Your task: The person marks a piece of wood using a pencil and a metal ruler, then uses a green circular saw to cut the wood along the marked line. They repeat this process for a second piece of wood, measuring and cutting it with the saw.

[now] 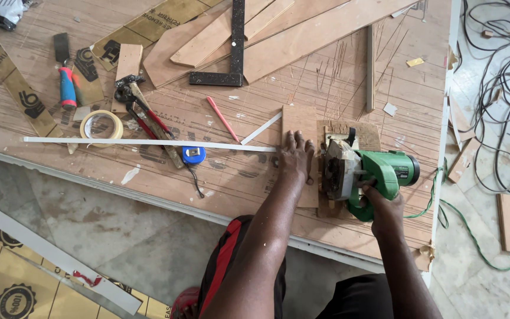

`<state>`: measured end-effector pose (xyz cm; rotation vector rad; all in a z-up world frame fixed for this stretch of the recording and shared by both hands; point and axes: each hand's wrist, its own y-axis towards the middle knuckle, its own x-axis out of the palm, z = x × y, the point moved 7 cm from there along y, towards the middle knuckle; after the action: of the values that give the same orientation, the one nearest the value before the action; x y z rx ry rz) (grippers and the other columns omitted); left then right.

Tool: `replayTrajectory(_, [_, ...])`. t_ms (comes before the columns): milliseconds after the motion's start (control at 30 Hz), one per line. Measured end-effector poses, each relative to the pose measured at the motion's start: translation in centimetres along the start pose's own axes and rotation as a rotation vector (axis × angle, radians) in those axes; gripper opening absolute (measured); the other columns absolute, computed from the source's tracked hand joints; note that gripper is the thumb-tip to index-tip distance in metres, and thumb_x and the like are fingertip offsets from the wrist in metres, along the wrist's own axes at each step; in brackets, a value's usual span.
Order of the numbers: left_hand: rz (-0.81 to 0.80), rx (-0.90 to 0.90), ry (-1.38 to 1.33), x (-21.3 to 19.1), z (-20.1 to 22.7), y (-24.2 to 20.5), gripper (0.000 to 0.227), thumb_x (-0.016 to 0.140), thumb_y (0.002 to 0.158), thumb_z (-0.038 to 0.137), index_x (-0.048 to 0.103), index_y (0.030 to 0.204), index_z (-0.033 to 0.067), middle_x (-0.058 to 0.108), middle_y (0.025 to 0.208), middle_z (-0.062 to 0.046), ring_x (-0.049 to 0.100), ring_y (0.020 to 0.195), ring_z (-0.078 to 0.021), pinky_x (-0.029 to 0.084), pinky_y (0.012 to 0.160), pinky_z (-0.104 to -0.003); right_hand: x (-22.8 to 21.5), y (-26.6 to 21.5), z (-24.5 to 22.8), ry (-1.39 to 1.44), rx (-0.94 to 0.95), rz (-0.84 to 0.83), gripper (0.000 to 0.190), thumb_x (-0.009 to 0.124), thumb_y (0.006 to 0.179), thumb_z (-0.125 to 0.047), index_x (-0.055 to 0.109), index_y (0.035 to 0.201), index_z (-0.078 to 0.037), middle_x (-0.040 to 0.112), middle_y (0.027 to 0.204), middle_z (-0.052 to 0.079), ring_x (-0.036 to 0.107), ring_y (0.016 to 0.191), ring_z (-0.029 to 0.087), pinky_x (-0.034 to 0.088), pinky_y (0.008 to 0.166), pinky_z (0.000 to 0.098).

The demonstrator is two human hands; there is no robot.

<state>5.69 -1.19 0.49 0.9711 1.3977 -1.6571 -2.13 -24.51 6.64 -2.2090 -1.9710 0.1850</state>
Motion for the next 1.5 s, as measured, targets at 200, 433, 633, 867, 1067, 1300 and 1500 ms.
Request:
replayTrajectory(200, [0.018, 0.018, 0.048, 2.0, 0.0, 1.9, 0.107, 0.078, 0.087, 0.013, 0.006, 0.165, 0.0211, -0.005, 0.172, -0.016, 0.005, 0.156, -0.044, 0.028, 0.121, -0.056, 0.3, -0.3, -0.3, -0.022, 0.009, 0.038, 0.018, 0.07, 0.088, -0.007, 0.067, 0.105, -0.004, 0.071, 0.094, 0.006, 0.062, 0.069, 0.014, 0.052, 0.06, 0.0274])
replayTrajectory(433, [-0.024, 0.022, 0.035, 1.5, -0.4, 0.8, 0.108, 0.077, 0.089, 0.012, 0.003, 0.166, 0.0259, -0.008, 0.173, -0.012, 0.001, 0.156, -0.0434, 0.06, 0.093, -0.048, 0.5, -0.5, -0.5, 0.035, -0.015, -0.018, 0.018, 0.072, 0.088, -0.01, 0.066, 0.104, -0.005, 0.069, 0.089, 0.005, 0.061, 0.068, 0.013, 0.05, 0.06, 0.0273])
replayTrajectory(633, [-0.077, 0.011, -0.044, 0.1, -0.5, -0.7, 0.13, 0.084, 0.07, 0.06, 0.001, 0.165, 0.0273, -0.011, 0.173, -0.01, -0.006, 0.158, -0.0418, 0.062, 0.09, -0.048, 0.2, -0.1, 0.0, 0.011, -0.001, -0.004, 0.016, 0.072, 0.088, -0.01, 0.066, 0.101, -0.005, 0.064, 0.08, 0.003, 0.06, 0.066, 0.013, 0.05, 0.06, 0.0284])
replayTrajectory(867, [-0.002, 0.008, -0.021, 0.6, -0.5, -0.1, 0.118, 0.085, 0.078, 0.042, 0.005, 0.165, 0.0295, -0.008, 0.173, -0.009, -0.005, 0.157, -0.0401, 0.06, 0.091, -0.052, -0.1, -0.5, 0.1, -0.017, 0.024, -0.024, 0.013, 0.071, 0.087, -0.01, 0.066, 0.097, -0.004, 0.062, 0.076, 0.003, 0.058, 0.064, 0.013, 0.048, 0.058, 0.0292])
replayTrajectory(1067, [0.017, 0.021, 0.024, 1.2, -0.6, 0.6, 0.106, 0.075, 0.088, 0.007, 0.005, 0.165, 0.0289, -0.007, 0.173, -0.01, -0.002, 0.156, -0.0421, 0.064, 0.084, -0.045, -0.5, -1.7, 0.4, 0.007, 0.021, -0.012, 0.014, 0.072, 0.088, -0.011, 0.066, 0.098, -0.004, 0.062, 0.077, 0.003, 0.058, 0.064, 0.013, 0.048, 0.059, 0.029])
replayTrajectory(1300, [0.005, 0.037, 0.093, 0.0, -0.4, -0.4, 0.111, 0.072, 0.087, -0.004, -0.001, 0.166, 0.0271, -0.009, 0.172, -0.012, 0.0, 0.155, -0.0444, 0.064, 0.082, -0.042, -0.3, -2.0, -0.2, -0.069, 0.059, 0.028, 0.014, 0.072, 0.089, -0.012, 0.067, 0.098, -0.004, 0.063, 0.077, 0.004, 0.06, 0.065, 0.014, 0.049, 0.059, 0.0297])
replayTrajectory(1500, [0.063, 0.048, 0.072, 0.9, -0.4, 0.5, 0.107, 0.074, 0.089, 0.005, 0.002, 0.166, 0.0253, -0.007, 0.172, -0.014, 0.002, 0.154, -0.0451, 0.057, 0.095, -0.048, 0.1, -1.5, -0.4, -0.011, 0.016, 0.001, 0.014, 0.071, 0.089, -0.01, 0.067, 0.101, -0.005, 0.063, 0.08, 0.003, 0.059, 0.066, 0.013, 0.05, 0.059, 0.0287])
